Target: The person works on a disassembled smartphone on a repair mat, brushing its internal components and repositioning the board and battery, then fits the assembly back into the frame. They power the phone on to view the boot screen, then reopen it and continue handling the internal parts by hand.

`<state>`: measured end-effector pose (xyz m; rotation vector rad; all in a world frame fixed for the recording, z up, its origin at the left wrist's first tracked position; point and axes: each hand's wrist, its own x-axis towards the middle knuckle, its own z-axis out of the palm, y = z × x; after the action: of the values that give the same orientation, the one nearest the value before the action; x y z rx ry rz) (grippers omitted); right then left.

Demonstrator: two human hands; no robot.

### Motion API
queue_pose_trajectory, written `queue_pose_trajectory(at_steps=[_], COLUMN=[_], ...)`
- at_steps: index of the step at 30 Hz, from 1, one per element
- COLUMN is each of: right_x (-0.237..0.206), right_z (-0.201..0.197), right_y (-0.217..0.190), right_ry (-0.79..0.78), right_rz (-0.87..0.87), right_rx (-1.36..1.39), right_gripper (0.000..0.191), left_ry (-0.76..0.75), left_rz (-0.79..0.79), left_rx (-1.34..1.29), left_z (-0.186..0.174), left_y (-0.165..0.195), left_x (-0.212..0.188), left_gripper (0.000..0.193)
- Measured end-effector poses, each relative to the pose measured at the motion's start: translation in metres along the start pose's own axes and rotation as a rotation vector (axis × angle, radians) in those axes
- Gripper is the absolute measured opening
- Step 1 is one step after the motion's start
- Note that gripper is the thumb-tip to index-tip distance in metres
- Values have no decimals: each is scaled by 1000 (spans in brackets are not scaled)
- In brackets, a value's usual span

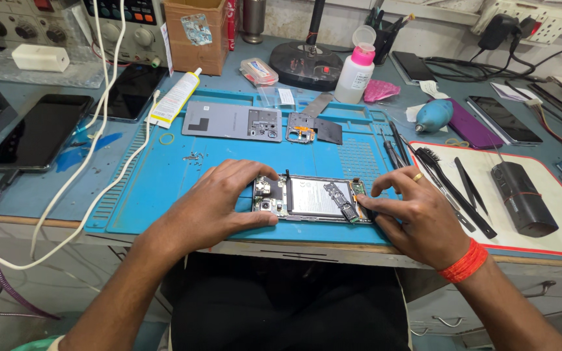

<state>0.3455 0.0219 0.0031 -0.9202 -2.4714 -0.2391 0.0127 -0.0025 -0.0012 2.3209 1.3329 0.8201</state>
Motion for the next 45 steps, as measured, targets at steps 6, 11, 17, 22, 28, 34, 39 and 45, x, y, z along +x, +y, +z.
queue_pose_trajectory(at_steps=[6, 11, 17, 22, 28, 34, 39, 45], right_x=[5, 6, -2, -7, -6, -7, -7, -8], right_z=[-1, 1, 7, 8, 8, 9, 10, 10], right_y=[-3, -6, -7, -7, -7, -6, -6, -5], right_ry=[-12, -5, 64, 165, 161, 175, 171, 162], right_rz=[-57, -50, 170, 113, 92, 116, 153, 106], right_rx=[-75, -70, 78, 30, 16, 38, 55, 75], right_gripper=[28, 24, 32, 32, 31, 30, 25, 23], left_ry=[16, 0, 20, -1, 9, 3, 13, 12], left_rz=[36, 14, 35, 3, 10, -6, 19, 18], left_rx=[-6, -5, -6, 1, 2, 1, -10, -10], left_z=[0, -1, -1, 0, 0, 0, -1, -1], left_y=[-1, 0, 0, -1, 1, 1, 2, 5], left_x=[0, 0, 1, 1, 0, 0, 0, 0], left_gripper=[63, 63, 62, 63, 65, 64, 64, 62])
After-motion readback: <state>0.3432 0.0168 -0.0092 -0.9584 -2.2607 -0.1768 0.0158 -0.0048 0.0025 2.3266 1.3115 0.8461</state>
